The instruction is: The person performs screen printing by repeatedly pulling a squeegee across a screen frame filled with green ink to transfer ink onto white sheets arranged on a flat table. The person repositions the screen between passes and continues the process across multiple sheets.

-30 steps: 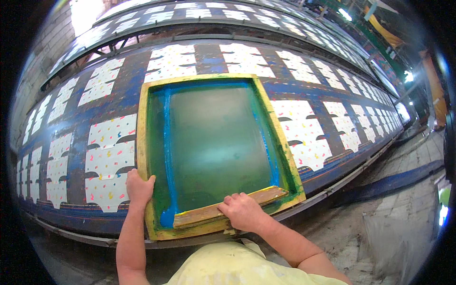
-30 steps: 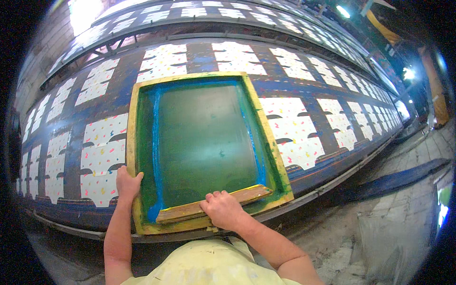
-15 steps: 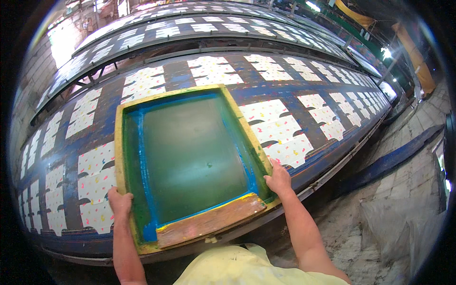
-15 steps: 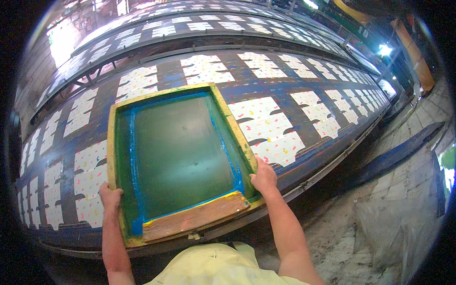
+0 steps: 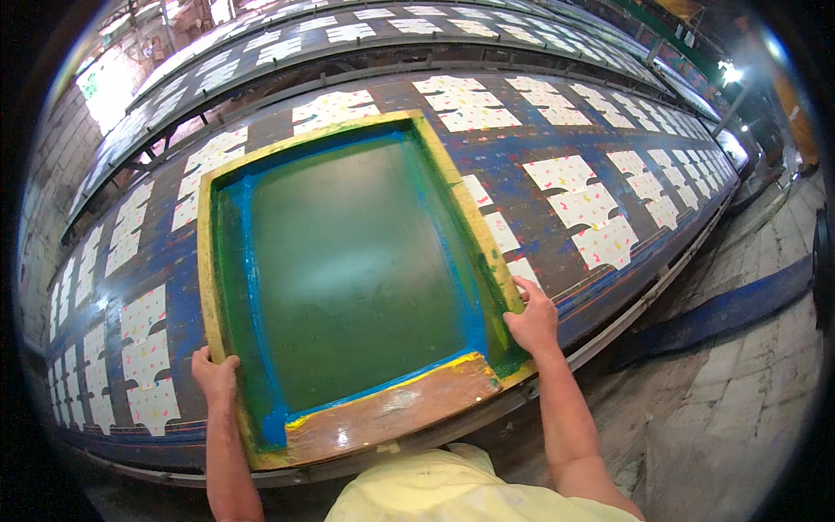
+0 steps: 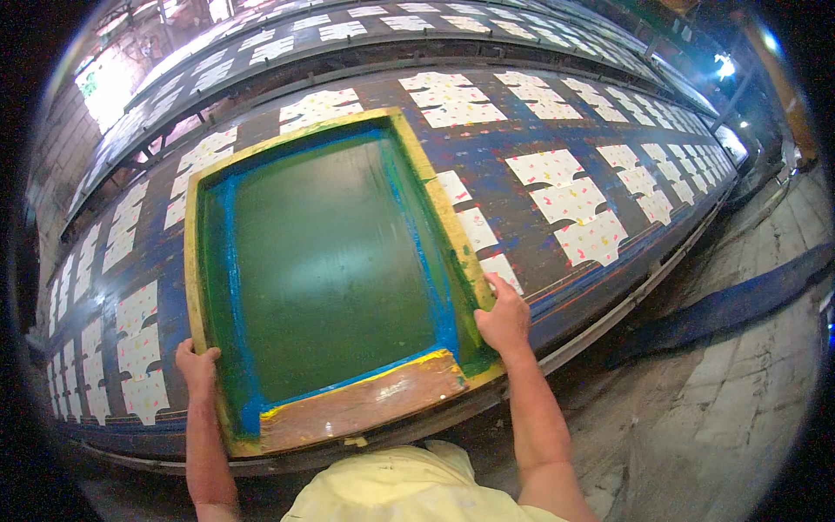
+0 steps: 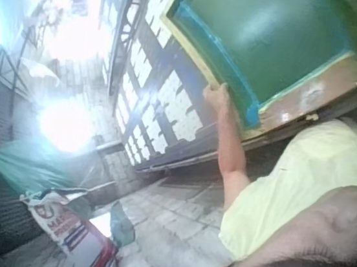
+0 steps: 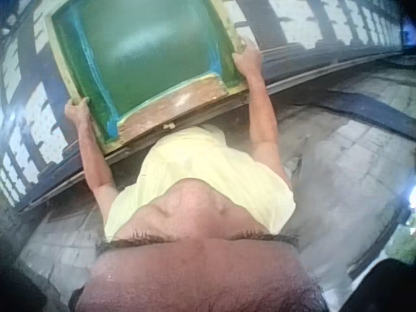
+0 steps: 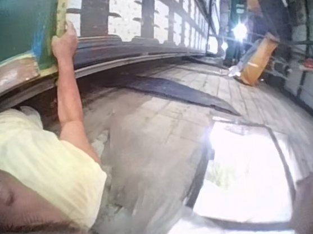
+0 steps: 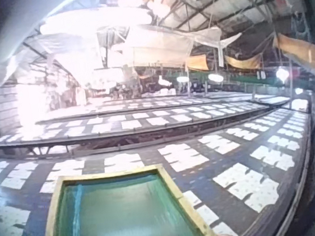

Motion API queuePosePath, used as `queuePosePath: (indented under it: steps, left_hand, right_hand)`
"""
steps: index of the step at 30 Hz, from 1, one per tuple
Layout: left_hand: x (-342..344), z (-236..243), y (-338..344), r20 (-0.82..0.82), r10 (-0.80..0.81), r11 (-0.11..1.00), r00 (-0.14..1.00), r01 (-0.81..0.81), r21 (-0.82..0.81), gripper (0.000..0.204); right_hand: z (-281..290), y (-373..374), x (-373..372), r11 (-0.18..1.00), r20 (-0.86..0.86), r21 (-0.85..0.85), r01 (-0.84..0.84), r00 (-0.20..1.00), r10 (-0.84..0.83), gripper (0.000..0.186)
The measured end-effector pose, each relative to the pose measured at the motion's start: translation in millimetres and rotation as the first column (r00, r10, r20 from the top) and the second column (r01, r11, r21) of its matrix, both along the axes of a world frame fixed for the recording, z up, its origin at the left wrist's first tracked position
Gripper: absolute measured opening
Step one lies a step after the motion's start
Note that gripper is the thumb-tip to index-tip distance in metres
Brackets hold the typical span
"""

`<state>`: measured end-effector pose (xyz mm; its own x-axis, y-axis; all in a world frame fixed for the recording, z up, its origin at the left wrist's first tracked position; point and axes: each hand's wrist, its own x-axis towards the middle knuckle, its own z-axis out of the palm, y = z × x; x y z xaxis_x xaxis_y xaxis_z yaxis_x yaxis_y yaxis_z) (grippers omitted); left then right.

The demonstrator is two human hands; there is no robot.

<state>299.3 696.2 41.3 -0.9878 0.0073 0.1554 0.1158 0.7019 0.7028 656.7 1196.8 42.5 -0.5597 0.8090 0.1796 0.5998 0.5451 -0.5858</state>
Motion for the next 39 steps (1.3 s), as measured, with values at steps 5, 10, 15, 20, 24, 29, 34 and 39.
queuePosePath:
  steps: [5,10,15,20,24,29,34,39]
  left_hand:
    - [61.9,-25.1,91.3,-0.040,-0.031,0.993,0.999,0.026,-0.114,0.040]
    - [103.6,-35.6,155.3,-0.023,-0.038,0.998,0.999,0.037,-0.053,0.040]
    - [128.8,-39.6,192.8,-0.087,-0.063,0.994,0.994,0.054,-0.097,0.041]
    - [143.0,-36.0,217.3,0.018,-0.007,1.000,1.000,0.007,-0.008,0.037]
    - [144.4,-34.0,223.9,0.027,0.001,0.997,1.000,0.001,-0.071,0.037]
    - [143.5,-43.0,220.8,0.021,0.002,0.999,1.000,-0.001,-0.036,0.039]
    - [138.6,-51.5,216.2,0.011,-0.094,0.990,0.995,0.095,-0.106,0.039]
    - [134.4,-48.7,209.4,0.130,-0.112,0.987,0.985,0.125,-0.100,0.047]
  right_hand:
    - [-2.8,90.8,51.1,0.992,0.088,-0.086,0.089,0.993,-0.081,0.074]
    - [-23.3,160.9,91.3,0.987,0.032,-0.134,0.084,0.996,-0.081,0.075]
    - [-42.2,212.0,112.2,0.940,-0.123,-0.342,-0.012,0.992,-0.032,0.077]
    - [-41.1,230.8,121.1,0.962,-0.023,-0.274,0.017,0.999,-0.025,0.080]
    - [-43.1,235.2,125.8,0.941,-0.077,-0.337,-0.006,0.997,-0.021,0.081]
    - [-42.6,231.1,125.8,0.975,-0.050,-0.213,-0.060,0.997,0.051,0.076]
    - [8.9,167.2,122.8,0.918,0.207,0.155,-0.365,0.921,0.331,0.070]
    - [50.3,58.8,118.9,0.533,0.130,-0.179,-0.827,0.517,0.846,0.059]
